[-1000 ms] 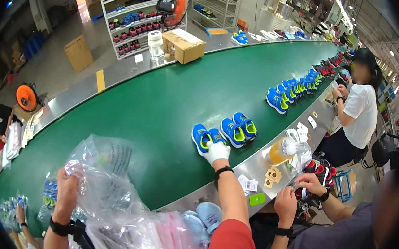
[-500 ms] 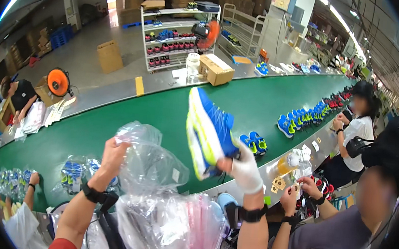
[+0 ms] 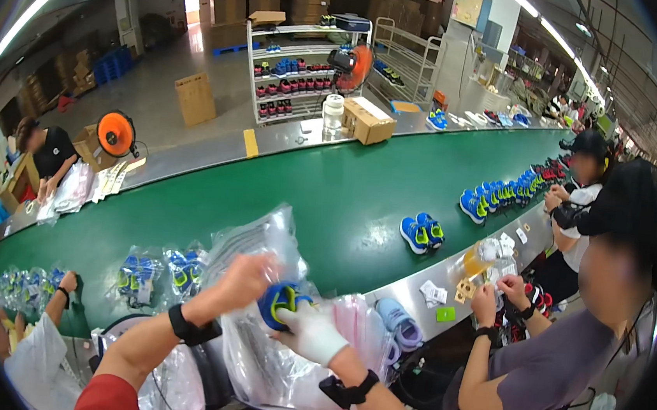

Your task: The person places blue and green sneakers into clear plastic bags on a green conveyor belt. They handle the shoes one at a time, inserting them into the bags and arranging them in a line.

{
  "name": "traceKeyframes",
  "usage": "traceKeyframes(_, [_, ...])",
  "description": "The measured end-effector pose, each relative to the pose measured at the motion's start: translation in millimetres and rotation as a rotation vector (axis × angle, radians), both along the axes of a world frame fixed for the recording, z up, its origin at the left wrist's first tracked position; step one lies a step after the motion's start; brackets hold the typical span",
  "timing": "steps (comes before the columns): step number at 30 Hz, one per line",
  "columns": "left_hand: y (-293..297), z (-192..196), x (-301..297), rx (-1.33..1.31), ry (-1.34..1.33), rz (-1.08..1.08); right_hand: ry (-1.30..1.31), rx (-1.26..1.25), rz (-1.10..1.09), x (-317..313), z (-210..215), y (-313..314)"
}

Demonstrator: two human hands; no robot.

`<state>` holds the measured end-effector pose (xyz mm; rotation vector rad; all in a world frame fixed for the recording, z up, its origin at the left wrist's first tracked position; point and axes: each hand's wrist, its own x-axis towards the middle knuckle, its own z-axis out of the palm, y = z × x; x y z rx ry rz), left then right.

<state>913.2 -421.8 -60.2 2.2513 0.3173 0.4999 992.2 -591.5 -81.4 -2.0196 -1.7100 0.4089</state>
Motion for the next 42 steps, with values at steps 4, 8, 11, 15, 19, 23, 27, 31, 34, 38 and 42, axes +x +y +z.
traceKeyframes(4, [-12,-28,21,0.27,-0.04,-0.089,-0.275,0.282,0.009,-24,-56,22])
traceKeyframes(8, [41,29,30,0.087,0.023,0.182,-0.681,0.081,0.121,-33,20,25])
traceKeyframes(11, [21,38,39,0.244,0.187,-0.168,-0.832,0.062,0.352,-48,25,39])
traceKeyframes(15, [-33,38,20,0.426,0.236,-0.431,-0.026,-0.025,0.085,-26,-2,41])
traceKeyframes(19, [-20,22,-39,0.382,0.267,-0.193,-0.089,0.284,0.259,0,-11,23])
traceKeyframes(23, [6,-10,-63,0.602,0.124,-0.145,-0.127,0.169,0.054,-26,19,24])
traceKeyframes(27, [47,24,-56,0.806,0.267,-0.331,-0.464,-0.059,0.214,-32,13,23])
traceKeyframes(31, [20,-37,-95,0.403,0.419,-0.207,-0.386,-0.109,0.017,-28,47,26])
traceKeyframes(34, [-74,-30,-98,-0.318,0.141,0.056,-0.43,0.141,-0.009,-30,-40,38])
traceKeyframes(38, [-31,5,-36,0.051,-0.184,-0.074,-0.457,-0.096,0.015,-29,-25,27])
traceKeyframes(42, [-21,23,-3,-0.016,0.021,0.074,-0.141,0.042,0.173,-51,-28,43])
